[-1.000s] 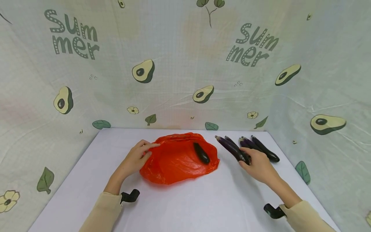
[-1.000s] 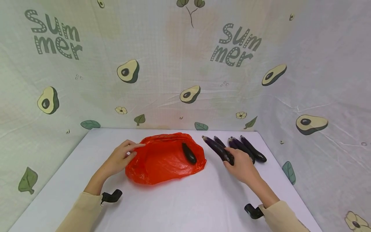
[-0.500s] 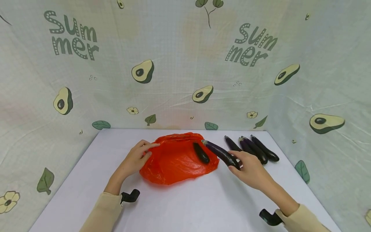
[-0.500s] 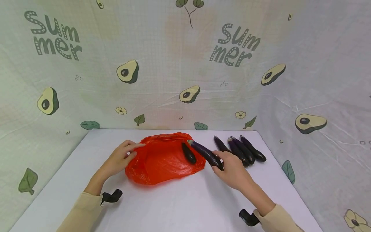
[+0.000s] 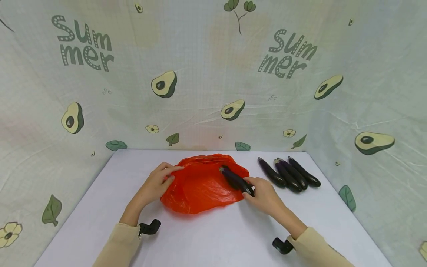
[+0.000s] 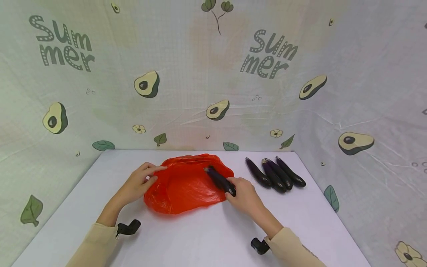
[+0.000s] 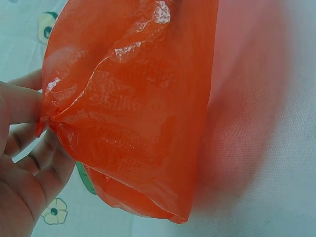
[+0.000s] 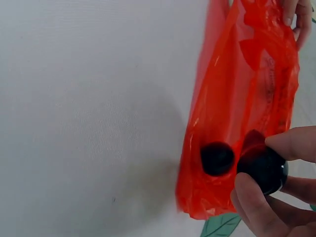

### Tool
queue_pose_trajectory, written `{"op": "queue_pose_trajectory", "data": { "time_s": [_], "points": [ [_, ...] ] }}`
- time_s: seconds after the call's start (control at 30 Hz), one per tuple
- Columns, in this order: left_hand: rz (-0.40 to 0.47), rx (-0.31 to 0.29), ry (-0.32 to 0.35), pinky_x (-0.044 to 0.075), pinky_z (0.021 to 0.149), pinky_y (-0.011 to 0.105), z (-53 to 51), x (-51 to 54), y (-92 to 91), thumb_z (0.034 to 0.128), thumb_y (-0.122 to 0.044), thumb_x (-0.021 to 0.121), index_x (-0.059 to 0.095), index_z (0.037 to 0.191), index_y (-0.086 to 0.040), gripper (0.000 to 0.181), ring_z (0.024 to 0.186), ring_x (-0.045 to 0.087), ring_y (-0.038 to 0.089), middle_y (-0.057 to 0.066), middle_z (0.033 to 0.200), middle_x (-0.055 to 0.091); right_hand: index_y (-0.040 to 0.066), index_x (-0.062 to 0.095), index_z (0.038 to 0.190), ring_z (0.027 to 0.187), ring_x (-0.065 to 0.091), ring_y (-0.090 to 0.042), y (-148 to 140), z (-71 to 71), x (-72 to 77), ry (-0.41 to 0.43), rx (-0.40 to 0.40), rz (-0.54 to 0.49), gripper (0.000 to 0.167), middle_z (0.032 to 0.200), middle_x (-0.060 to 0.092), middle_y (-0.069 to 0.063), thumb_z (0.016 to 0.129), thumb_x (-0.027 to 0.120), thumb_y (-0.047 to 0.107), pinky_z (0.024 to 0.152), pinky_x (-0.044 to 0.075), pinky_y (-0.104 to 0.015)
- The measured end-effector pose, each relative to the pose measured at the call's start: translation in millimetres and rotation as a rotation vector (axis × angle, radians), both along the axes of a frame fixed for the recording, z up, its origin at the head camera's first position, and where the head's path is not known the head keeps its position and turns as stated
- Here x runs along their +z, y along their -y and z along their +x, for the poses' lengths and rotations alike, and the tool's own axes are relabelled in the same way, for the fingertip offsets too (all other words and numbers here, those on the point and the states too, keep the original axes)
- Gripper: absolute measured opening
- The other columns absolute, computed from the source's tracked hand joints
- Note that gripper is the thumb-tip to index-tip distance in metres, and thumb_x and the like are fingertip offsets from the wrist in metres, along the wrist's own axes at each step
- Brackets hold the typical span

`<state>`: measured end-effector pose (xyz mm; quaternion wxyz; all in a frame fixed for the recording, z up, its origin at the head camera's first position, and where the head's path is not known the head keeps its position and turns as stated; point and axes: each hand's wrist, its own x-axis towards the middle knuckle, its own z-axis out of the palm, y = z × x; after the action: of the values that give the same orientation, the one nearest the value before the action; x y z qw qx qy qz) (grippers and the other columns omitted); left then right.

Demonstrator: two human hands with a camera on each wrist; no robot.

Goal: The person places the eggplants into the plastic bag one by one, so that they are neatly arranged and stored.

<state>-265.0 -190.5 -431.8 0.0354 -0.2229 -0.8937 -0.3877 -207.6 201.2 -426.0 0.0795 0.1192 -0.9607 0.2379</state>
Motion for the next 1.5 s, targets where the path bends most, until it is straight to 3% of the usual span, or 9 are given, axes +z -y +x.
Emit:
{"op": "queue_pose_trajectory", "data": {
  "time_s": [0.17,0.47,0.93,1.5],
  "points": [
    [-0.004,-0.001,-0.003,0.060,0.087,0.032,0.6,1.4,-1.2,0.1050,-0.003,0.063,0.067,0.145,-0.026,0.046,0.109,0.058,0.022,0.001,0.123,0.057,0.003,0.070,0.135,0.110,0.068,-0.034,18,-11.2,-9.0,0.009,-0.036,-0.031,0.051,0.124,0.073,-0.016,0.088,0.085,0.016,0.093,0.061,-0.052],
    [-0.020,-0.006,-0.016,0.060,0.087,0.032,0.6,2.3,-2.3,0.1047,-0.002,0.063,0.066,0.145,-0.025,0.046,0.109,0.058,0.022,0.002,0.123,0.058,0.001,0.068,0.138,0.118,0.066,-0.036,43,-28.6,-23.1,0.021,-0.086,-0.104,0.054,0.130,0.070,-0.019,0.090,0.085,0.016,0.099,0.058,-0.054],
    [-0.023,-0.014,-0.054,0.060,0.087,0.032,-1.6,0.5,0.0,0.1036,0.001,0.063,0.067,0.144,-0.024,0.047,0.109,0.059,0.022,0.004,0.122,0.059,0.001,0.069,0.137,0.115,0.066,-0.034,64,-36.7,-38.5,0.005,-0.122,-0.113,0.052,0.125,0.069,-0.021,0.090,0.085,0.017,0.098,0.059,-0.053],
    [-0.019,-0.018,-0.067,0.060,0.088,0.033,-1.6,-0.5,1.3,0.1034,0.001,0.063,0.068,0.143,-0.023,0.046,0.111,0.060,0.022,0.003,0.122,0.059,0.002,0.067,0.138,0.116,0.065,-0.034,68,-40.9,-43.0,0.046,-0.151,-0.079,0.057,0.126,0.066,-0.020,0.088,0.088,0.019,0.099,0.058,-0.052]
  ]
}}
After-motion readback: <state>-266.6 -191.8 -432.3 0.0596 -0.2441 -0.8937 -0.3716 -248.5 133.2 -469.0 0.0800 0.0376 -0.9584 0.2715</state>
